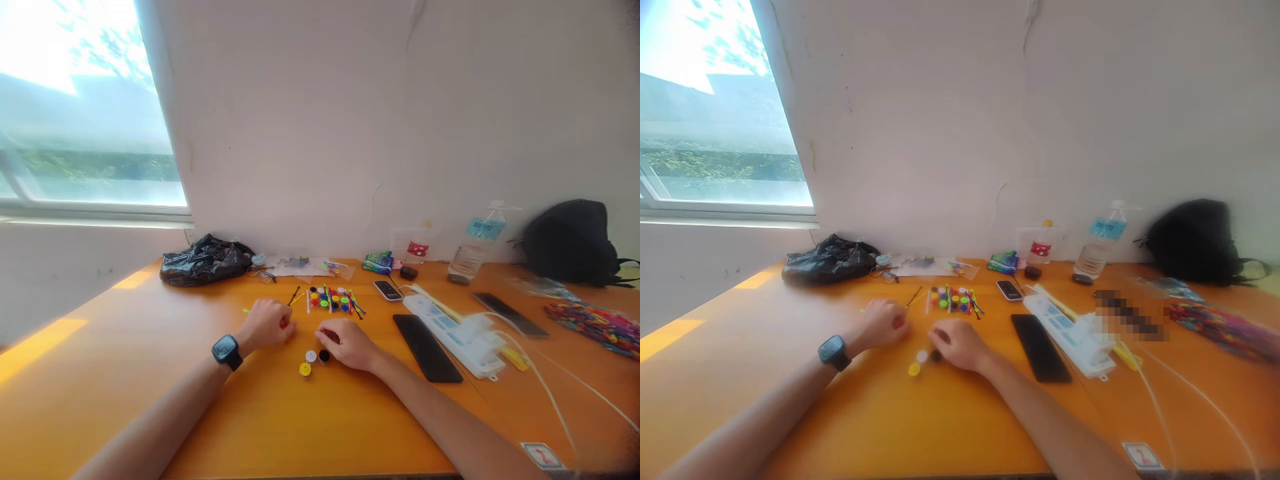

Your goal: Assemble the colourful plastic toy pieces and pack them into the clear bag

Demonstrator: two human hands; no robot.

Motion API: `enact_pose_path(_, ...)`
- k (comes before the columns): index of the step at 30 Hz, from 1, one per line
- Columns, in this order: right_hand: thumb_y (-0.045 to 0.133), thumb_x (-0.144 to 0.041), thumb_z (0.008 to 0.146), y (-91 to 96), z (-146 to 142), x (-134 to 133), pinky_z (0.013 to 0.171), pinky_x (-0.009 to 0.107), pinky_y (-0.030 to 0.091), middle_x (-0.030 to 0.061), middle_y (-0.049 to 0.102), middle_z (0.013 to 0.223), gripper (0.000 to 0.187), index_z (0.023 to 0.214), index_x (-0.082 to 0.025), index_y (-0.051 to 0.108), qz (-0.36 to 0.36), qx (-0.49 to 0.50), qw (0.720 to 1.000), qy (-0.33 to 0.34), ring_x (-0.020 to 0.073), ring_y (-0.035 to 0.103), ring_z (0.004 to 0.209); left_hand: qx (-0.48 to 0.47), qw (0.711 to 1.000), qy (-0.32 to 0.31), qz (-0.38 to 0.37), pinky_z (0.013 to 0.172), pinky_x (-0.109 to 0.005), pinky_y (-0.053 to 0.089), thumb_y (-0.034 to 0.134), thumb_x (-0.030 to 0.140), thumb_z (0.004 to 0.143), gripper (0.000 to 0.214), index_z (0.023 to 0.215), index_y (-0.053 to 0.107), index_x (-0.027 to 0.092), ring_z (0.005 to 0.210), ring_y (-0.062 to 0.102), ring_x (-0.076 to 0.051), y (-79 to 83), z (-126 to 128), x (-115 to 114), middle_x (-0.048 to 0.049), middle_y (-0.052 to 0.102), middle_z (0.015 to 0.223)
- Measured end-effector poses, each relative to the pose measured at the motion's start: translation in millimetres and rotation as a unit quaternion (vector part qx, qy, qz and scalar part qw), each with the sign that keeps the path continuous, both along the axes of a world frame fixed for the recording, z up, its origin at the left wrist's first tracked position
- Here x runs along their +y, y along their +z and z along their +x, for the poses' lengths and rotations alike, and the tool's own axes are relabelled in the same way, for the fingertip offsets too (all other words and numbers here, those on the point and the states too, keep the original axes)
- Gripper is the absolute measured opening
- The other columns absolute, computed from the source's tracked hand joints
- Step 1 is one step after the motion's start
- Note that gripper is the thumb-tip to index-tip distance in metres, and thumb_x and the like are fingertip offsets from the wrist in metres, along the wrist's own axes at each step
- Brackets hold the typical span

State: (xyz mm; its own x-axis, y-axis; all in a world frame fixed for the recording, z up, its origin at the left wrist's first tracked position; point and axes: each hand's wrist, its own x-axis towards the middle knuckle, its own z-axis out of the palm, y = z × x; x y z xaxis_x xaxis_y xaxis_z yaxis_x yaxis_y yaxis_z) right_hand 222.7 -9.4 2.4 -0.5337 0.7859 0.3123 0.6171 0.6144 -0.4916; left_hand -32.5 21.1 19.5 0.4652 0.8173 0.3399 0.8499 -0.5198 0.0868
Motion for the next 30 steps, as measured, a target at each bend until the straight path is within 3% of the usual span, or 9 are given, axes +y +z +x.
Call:
enact_pose_path(7, 0.053, -0.033, 0.1, 2.6, 0, -1, 0.061, 0.026, 0.033, 0.0014, 0.067, 0.076, 0.026, 0.083, -0.019, 0.067, -0.012, -0.01, 1.0, -0.001, 0.0137, 0.055, 0.066, 0.058, 0.995, 0.073, -0.034, 0.057, -0.031, 0.02, 0.058, 0.022, 0.064, 0.004, 0.062, 0.055, 0.022, 0.064, 0.059, -0.021, 12.9, -19, 6, -0.0033, 0.065, 0.066)
enact_pose_path(11, 0.054, -0.032, 0.099, 2.6, 0, -1, 0.062, 0.026, 0.034, 0.0021, 0.069, 0.078, 0.025, 0.085, -0.019, 0.068, -0.009, -0.009, 1.0, 0.001, 0.0143, 0.056, 0.067, 0.078, 0.991, 0.091, -0.051, 0.057, -0.03, 0.021, 0.057, 0.015, 0.06, 0.009, 0.066, 0.054, 0.022, 0.066, 0.06, -0.021, 17.2, -27, 10, -0.0027, 0.066, 0.07)
enact_pose_path(15, 0.054, -0.032, 0.099, 2.3, 0, 0, 0.062, 0.026, 0.034, 0.0018, 0.069, 0.078, 0.024, 0.086, -0.02, 0.069, -0.009, -0.007, 1.0, 0.001, 0.0143, 0.057, 0.067, 0.043, 0.993, 0.094, -0.052, 0.058, -0.03, 0.024, 0.055, 0.012, 0.066, 0.013, 0.074, 0.056, 0.022, 0.069, 0.061, -0.021, 20.0, -26, 8, -0.0024, 0.067, 0.075)
enact_pose_path(20, 0.055, -0.033, 0.099, 2.7, 0, -1, 0.061, 0.026, 0.034, 0.0017, 0.069, 0.077, 0.024, 0.086, -0.02, 0.069, -0.007, -0.008, 1.0, -0.002, 0.0142, 0.057, 0.067, -0.027, 1.0, 0.003, -0.01, 0.069, -0.031, 0.038, 0.055, 0.024, 0.085, 0.01, 0.093, 0.061, 0.024, 0.086, 0.064, -0.022, 11.7, -11, 1, -0.0027, 0.07, 0.094)
enact_pose_path(24, 0.055, -0.034, 0.1, 3.0, -1, -1, 0.061, 0.026, 0.033, 0.0014, 0.068, 0.075, 0.025, 0.085, -0.02, 0.069, -0.005, -0.008, 1.0, -0.003, 0.014, 0.056, 0.065, -0.012, 0.998, -0.053, 0.024, 0.092, -0.037, 0.044, 0.054, 0.03, 0.092, 0.033, 0.124, 0.06, 0.024, 0.107, 0.059, -0.027, -2.9, -5, 0, -0.0076, 0.066, 0.121)
enact_pose_path(27, 0.054, -0.034, 0.1, 2.8, -1, -1, 0.061, 0.026, 0.033, 0.0013, 0.068, 0.076, 0.025, 0.085, -0.02, 0.069, -0.006, -0.006, 1.0, 0.0, 0.014, 0.056, 0.066, 0.015, 0.998, -0.062, 0.019, 0.103, -0.042, 0.041, 0.05, 0.025, 0.093, 0.057, 0.15, 0.042, 0.025, 0.121, 0.052, -0.03, -11.7, -12, 4, -0.0101, 0.056, 0.142)
enact_pose_path(30, 0.054, -0.034, 0.1, 2.3, -1, -1, 0.061, 0.026, 0.033, 0.0013, 0.069, 0.077, 0.025, 0.086, -0.02, 0.07, -0.011, -0.004, 1.0, 0.001, 0.014, 0.056, 0.066, 0.042, 0.998, -0.049, -0.009, 0.103, -0.042, 0.041, 0.042, 0.016, 0.094, 0.071, 0.161, 0.023, 0.028, 0.124, 0.049, -0.03, -15.3, -21, 9, -0.0089, 0.048, 0.151)
